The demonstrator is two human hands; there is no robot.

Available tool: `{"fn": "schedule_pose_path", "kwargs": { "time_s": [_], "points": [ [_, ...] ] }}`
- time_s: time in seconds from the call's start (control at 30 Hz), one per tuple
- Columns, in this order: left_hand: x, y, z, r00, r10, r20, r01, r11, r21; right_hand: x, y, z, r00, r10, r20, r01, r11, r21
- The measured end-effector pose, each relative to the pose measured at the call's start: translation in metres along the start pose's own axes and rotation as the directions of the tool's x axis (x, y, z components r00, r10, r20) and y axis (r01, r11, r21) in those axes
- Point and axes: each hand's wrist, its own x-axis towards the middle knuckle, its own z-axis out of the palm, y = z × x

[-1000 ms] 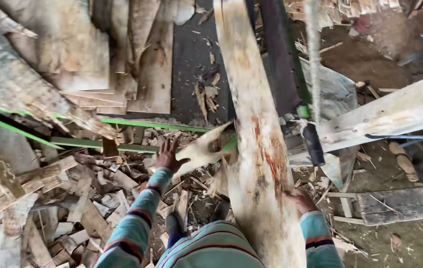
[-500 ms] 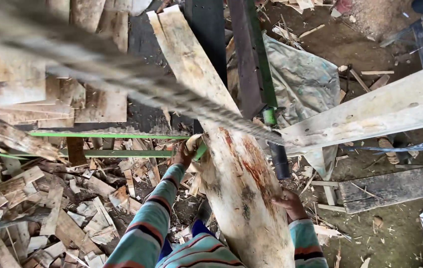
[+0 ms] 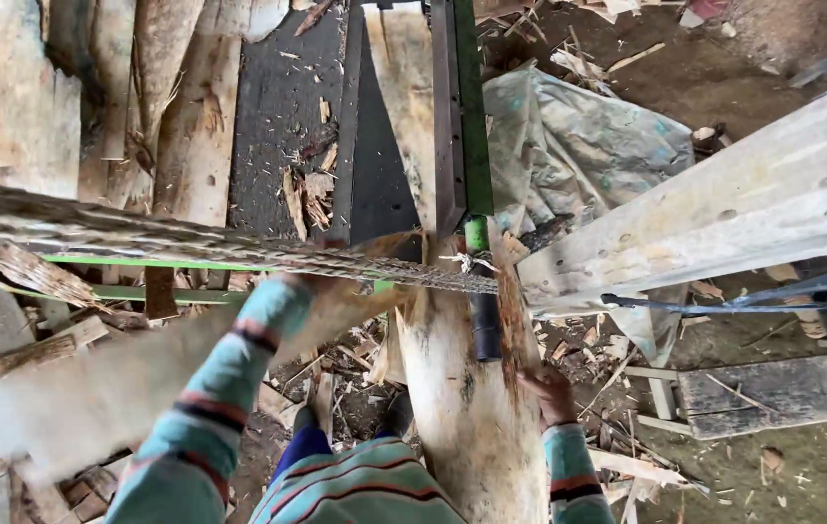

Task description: Cutting and sorting thin pieces of wood/bark scraps using a large manual cutting blade.

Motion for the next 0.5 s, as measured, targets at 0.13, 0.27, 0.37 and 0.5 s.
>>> {"fn": "schedule_pose_path", "kwargs": {
  "time_s": [0.13,0.27,0.37,0.5],
  "points": [
    [0.064,0.013,-0.055,0.999,0.025,-0.041,-0.021,0.994,0.109,-0.014,-0.062,0.039,0.998,-0.056,-0.021,0.054,0.995,-0.086],
    [0.117,0.037,-0.087,0.993,0.101,-0.055,-0.086,0.972,0.220,0.020,-0.007,0.029,0.988,-0.047,-0.148,0.002,0.958,-0.285],
    [0.118,0.066,-0.110,0.969,0.228,0.092,-0.235,0.970,0.067,0.049,0.061,-0.002,0.956,-0.292,0.028,0.156,0.426,-0.891],
    [0.110,0.097,-0.140,0.978,0.199,0.054,-0.198,0.980,-0.030,0.038,0.109,-0.036,0.618,-0.624,0.478,0.614,0.003,-0.790]
  ]
}}
